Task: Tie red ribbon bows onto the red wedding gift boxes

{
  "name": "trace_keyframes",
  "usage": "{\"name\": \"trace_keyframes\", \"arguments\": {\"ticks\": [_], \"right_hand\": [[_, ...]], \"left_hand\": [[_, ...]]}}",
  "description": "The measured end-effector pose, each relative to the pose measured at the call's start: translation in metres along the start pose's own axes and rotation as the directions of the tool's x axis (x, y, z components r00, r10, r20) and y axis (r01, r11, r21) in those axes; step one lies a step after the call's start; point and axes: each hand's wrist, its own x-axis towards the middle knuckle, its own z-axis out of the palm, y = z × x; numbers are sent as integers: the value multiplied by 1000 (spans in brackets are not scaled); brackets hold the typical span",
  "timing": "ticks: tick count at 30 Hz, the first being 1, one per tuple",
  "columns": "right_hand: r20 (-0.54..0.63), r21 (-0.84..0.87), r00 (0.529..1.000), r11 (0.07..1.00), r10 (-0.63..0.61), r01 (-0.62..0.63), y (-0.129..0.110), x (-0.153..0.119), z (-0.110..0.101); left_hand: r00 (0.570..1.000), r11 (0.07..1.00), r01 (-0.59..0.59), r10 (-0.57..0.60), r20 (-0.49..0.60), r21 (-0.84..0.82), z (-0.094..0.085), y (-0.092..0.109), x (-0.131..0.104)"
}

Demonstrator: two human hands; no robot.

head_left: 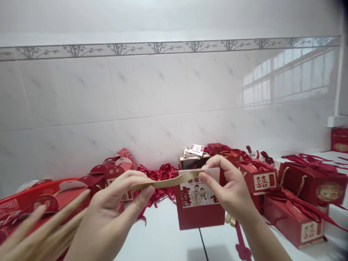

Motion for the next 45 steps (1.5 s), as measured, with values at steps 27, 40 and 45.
{"name": "trace_keyframes", "arguments": {"ticks": [27,40,45], "right_hand": [[347,-64,816,856,-463,513,-21,-19,8],[349,-87,811,845,-470,527,-20,-18,10],[347,-92,811,843,-471,530,-21,-17,8]], "left_hand": [[929,900,255,-126,349,-355,15,10,-3],[926,905,266,-144,349,-333,18,17,-5],[939,906,239,-124,321,-348,18,19,-4]]}}
